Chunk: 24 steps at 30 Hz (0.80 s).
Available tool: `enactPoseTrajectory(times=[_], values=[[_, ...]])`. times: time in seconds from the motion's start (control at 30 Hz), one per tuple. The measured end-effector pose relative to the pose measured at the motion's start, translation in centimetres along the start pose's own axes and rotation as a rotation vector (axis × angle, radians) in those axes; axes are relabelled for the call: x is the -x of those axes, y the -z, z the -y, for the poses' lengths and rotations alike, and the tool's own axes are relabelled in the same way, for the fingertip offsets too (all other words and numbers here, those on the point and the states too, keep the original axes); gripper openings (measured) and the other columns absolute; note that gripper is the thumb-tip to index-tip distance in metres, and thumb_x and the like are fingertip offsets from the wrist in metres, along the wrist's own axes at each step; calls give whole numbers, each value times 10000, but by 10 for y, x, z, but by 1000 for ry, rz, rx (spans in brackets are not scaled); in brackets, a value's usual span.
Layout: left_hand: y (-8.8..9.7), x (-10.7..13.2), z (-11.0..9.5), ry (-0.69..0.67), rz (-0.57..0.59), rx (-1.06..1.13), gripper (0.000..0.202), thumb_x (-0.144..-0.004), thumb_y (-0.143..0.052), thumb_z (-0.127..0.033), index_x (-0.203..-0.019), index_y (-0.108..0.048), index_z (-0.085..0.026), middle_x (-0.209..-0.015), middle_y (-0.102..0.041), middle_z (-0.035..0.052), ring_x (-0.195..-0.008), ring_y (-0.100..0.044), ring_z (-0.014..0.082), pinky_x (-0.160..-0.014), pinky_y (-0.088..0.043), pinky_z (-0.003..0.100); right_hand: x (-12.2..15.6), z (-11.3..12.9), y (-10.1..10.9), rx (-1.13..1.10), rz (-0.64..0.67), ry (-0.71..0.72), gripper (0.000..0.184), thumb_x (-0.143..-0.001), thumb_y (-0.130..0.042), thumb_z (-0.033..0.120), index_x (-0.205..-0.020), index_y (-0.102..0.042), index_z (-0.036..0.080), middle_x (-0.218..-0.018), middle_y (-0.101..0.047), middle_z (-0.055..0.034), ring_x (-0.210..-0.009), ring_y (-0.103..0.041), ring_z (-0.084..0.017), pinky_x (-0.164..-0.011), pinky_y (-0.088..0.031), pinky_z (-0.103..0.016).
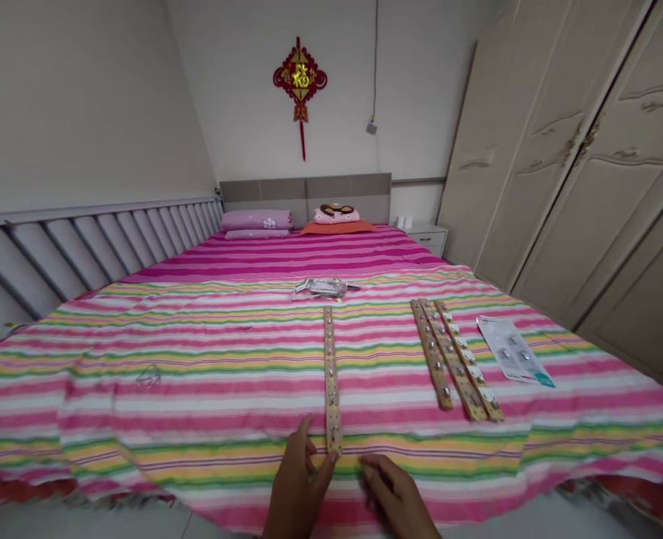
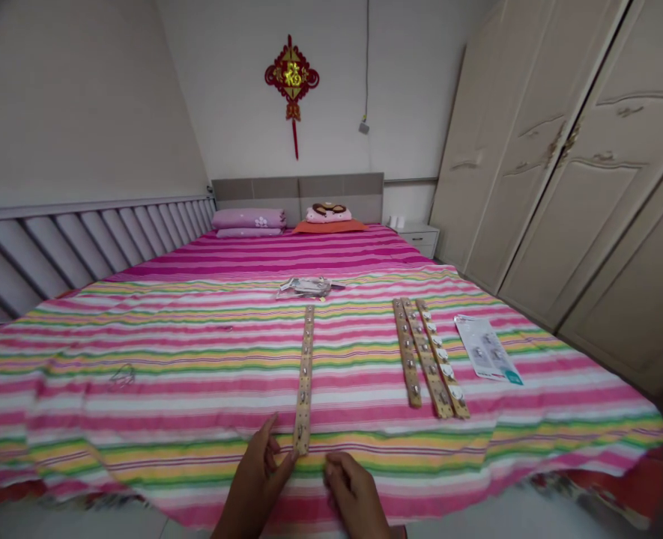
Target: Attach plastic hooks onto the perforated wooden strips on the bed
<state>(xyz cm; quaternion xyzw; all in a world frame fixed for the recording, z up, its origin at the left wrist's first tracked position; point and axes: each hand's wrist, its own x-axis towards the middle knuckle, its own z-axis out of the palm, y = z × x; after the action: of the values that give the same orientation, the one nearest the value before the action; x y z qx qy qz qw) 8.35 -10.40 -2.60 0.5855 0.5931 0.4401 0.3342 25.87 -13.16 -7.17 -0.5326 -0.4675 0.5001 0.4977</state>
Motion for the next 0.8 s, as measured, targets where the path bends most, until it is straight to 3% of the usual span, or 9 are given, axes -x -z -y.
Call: enactPoseTrajectory(times=[0.07,0.2,0.47,0.63,0.8], values=[[-7,-5,-2,0,-23,15,527,-633,-708,-408,-1100,-598,-190,-809,-568,30,-646,-512,175,-632,-446,294,-13,-1,-8,-126,-9,-92,474,-661,-605,648,-703,-640,177,-597,-607,2,-427,-514,-117,-432,-374,-236],[-23,-17,-4,-35,29,4,400,-633,-714,-367,-998,-623,-229,-908,-598,56,-846,-561,233,-747,-445,312,-35,2,-25,-294,-39,-228,528,-580,-643,691,-643,-622,167,-600,-650,-27,-454,-562,-131,-423,-394,-219],[-32,-37,5,-34,135,29,315,-767,-575,-332,-1056,-601,-211,-1029,-647,94,-947,-592,252,-831,-435,348,-50,9,-53,-654,105,-382,459,-759,-568,597,-807,-651,148,-610,-671,-45,-533,-623,-169,-480,-467,-247],[-30,-51,4,94,115,145,273,-807,-509,-373,-998,-562,-184,-749,-623,30,-686,-593,197,-641,-436,293,-58,11,-63,-636,31,-430,472,-765,-548,619,-828,-637,159,-546,-630,-18,-482,-591,-159,-437,-441,-242],[-34,-66,9,183,203,268,225,-780,-549,-390,-888,-535,-194,-618,-527,-37,-575,-542,143,-537,-393,237,-62,8,-71,-558,-15,-381,543,-725,-524,692,-786,-618,161,-506,-568,4,-420,-518,-129,-375,-357,-212]])
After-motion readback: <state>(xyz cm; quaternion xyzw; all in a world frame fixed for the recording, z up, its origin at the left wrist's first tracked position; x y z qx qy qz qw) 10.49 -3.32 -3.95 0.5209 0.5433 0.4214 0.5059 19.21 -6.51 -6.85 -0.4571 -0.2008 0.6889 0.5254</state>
